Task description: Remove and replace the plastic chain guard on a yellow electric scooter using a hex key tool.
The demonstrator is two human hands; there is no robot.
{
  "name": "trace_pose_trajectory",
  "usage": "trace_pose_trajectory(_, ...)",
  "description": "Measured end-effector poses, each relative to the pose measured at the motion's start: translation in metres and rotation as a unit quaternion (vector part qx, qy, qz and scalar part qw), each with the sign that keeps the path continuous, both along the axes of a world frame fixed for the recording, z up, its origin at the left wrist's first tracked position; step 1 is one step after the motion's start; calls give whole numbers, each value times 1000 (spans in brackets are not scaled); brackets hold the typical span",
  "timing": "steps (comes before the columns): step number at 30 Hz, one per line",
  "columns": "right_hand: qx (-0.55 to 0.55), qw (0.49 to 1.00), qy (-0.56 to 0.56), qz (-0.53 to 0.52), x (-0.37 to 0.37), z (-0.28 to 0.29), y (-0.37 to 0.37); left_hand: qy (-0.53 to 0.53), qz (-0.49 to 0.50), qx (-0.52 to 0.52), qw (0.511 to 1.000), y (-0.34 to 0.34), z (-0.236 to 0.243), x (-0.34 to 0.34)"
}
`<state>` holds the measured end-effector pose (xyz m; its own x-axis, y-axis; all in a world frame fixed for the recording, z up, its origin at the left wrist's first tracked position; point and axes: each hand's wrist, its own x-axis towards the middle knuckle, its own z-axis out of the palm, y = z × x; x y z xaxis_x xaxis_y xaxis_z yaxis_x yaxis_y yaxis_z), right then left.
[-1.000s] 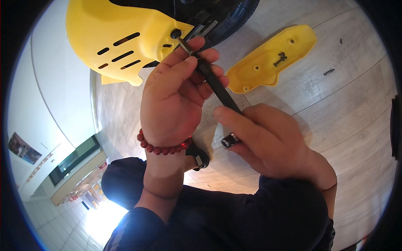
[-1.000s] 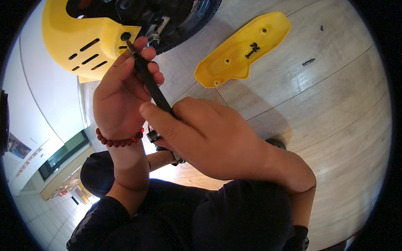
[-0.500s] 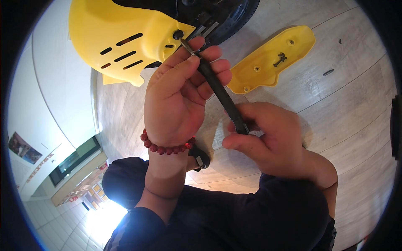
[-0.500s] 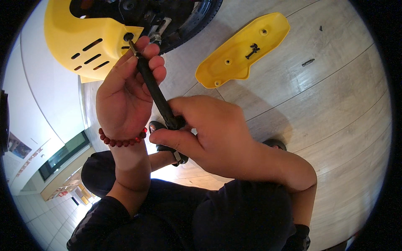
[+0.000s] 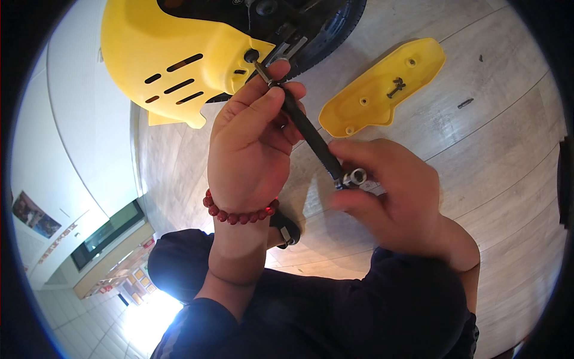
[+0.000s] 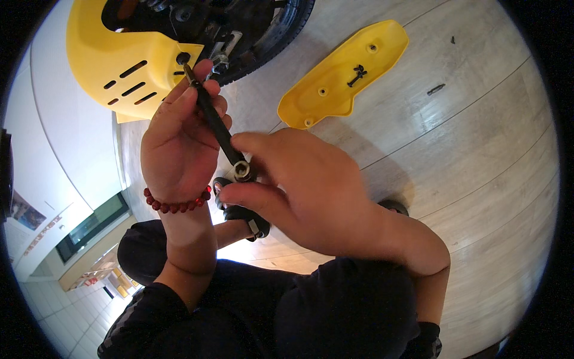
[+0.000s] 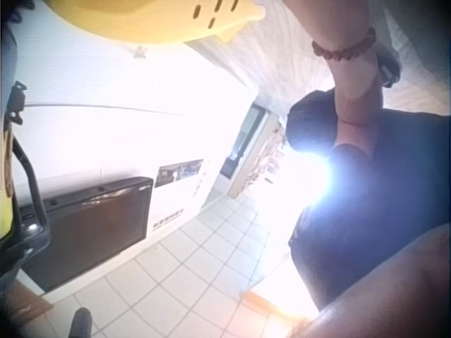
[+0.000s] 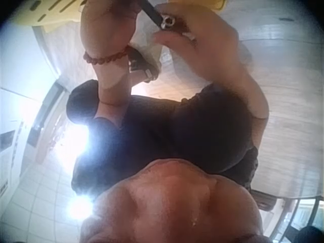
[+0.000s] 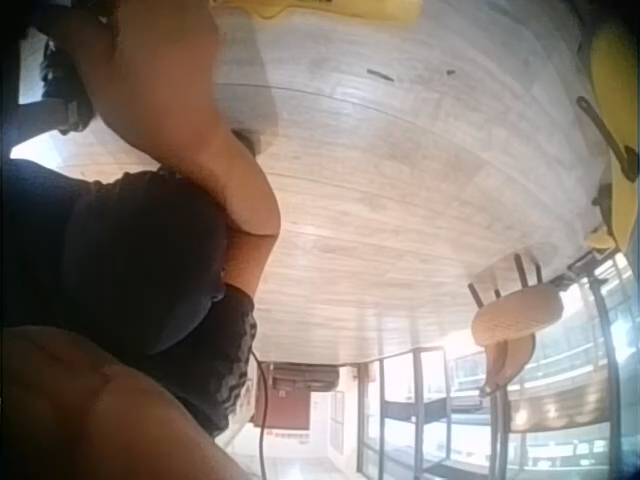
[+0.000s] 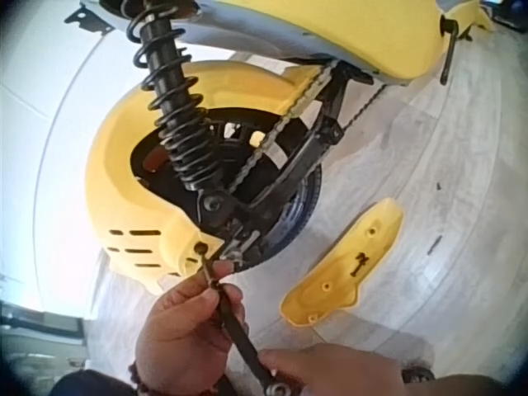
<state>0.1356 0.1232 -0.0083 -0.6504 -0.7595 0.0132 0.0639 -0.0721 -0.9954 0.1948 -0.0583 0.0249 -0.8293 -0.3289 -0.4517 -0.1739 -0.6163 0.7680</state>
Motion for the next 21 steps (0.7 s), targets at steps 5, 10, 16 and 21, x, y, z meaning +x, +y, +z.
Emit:
trace_pose_trajectory(5, 22, 947, 321, 7, 11, -3, -1, -12, 7, -33, 999, 5, -8, 1)
trace_pose_trajectory(10, 0, 983, 181, 24, 1, -3, -2, -16, 33, -58, 998, 10, -7, 2)
trace_pose_trajectory(16, -4, 990, -120, 76, 5, -12, -1, -42, 76, -61, 994, 17, 0, -4)
trace_pose_trajectory(21, -55, 997, 55, 10, 11, -13, -3, -69, 45, -58, 995, 5, 5, -3)
